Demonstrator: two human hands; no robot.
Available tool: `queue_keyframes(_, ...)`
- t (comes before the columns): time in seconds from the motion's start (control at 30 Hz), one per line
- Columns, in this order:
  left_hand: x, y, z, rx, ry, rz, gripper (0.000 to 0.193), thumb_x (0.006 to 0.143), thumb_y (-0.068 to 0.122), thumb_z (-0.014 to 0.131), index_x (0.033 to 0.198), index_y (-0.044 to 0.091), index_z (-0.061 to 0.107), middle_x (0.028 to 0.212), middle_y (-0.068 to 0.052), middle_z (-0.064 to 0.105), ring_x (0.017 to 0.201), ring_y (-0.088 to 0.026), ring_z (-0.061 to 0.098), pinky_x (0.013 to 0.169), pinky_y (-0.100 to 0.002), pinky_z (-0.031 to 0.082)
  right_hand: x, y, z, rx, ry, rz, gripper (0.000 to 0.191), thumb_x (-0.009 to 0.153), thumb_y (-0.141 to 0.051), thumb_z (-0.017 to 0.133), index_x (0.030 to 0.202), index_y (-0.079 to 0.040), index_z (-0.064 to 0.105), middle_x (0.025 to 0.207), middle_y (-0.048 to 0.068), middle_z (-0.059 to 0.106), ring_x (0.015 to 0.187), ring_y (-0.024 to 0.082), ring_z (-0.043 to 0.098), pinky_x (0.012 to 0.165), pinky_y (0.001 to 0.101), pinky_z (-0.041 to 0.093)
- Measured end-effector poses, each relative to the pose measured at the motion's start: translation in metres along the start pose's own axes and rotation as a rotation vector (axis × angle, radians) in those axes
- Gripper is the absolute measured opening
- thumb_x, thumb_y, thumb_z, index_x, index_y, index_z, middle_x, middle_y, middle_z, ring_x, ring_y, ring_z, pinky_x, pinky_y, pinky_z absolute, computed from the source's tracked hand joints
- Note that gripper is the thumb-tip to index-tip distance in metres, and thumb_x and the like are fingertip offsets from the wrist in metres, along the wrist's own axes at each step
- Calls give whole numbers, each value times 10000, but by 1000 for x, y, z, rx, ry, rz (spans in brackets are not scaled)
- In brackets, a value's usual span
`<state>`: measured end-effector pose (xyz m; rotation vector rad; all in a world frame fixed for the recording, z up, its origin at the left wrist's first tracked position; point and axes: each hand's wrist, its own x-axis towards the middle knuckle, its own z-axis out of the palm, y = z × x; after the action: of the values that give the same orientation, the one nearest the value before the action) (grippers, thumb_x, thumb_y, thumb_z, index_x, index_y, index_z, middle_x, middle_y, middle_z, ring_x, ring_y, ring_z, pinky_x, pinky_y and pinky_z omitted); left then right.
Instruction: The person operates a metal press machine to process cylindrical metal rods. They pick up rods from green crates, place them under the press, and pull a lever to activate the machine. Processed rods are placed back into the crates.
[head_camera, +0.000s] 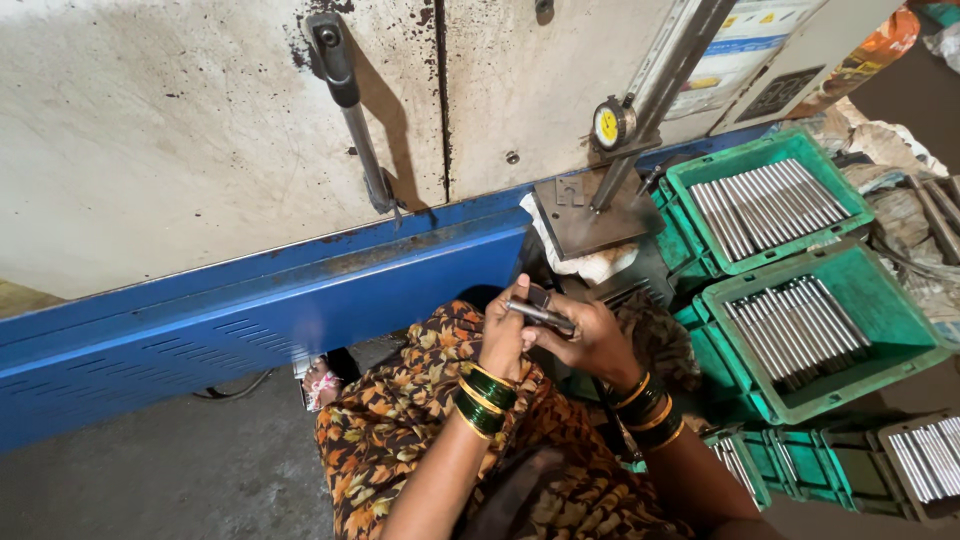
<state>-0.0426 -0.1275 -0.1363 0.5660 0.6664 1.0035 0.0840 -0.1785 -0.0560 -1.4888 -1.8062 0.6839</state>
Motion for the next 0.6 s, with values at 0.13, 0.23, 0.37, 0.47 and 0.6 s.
queue_keyframes(0.13,6,-5,3,-19,26,-6,326,1060,341,573,837,112,635,590,44,544,382,-19,381,328,-191,273,-2,11,-2,113,0,-45,163,891,-219,826,887,-74,752,707,25,704,614,106,636,571,281,476)
queue_keyframes(0.23,12,-7,1,-1,107,-42,317,1060,333,567,850,108,644,594,42,553,384,-25,385,333,-199,278,0,15,-5,-3,62,60,207,853,-197,859,876,-41,725,621,55,631,544,148,540,524,287,401)
queue_keyframes(0.37,16,-9,-3,-29,126,-53,307,1058,327,560,866,104,647,538,37,507,352,-49,369,319,-217,276,3,9,-14,-5,160,-69,255,830,-147,820,1009,-26,684,765,32,719,645,110,664,582,251,493)
queue_keyframes(0.47,18,-7,-6,-61,125,-48,336,1059,340,543,861,91,653,493,40,463,332,-52,353,307,-221,267,4,5,-19,-16,193,-254,240,831,-84,808,1031,-13,696,905,77,728,771,132,694,660,267,543)
queue_keyframes(0.6,21,-6,-5,-91,123,-30,360,1082,334,554,822,87,590,507,21,482,340,-66,371,318,-234,277,6,12,-20,3,175,-293,257,798,-39,828,1026,11,723,952,97,746,792,146,688,683,277,546)
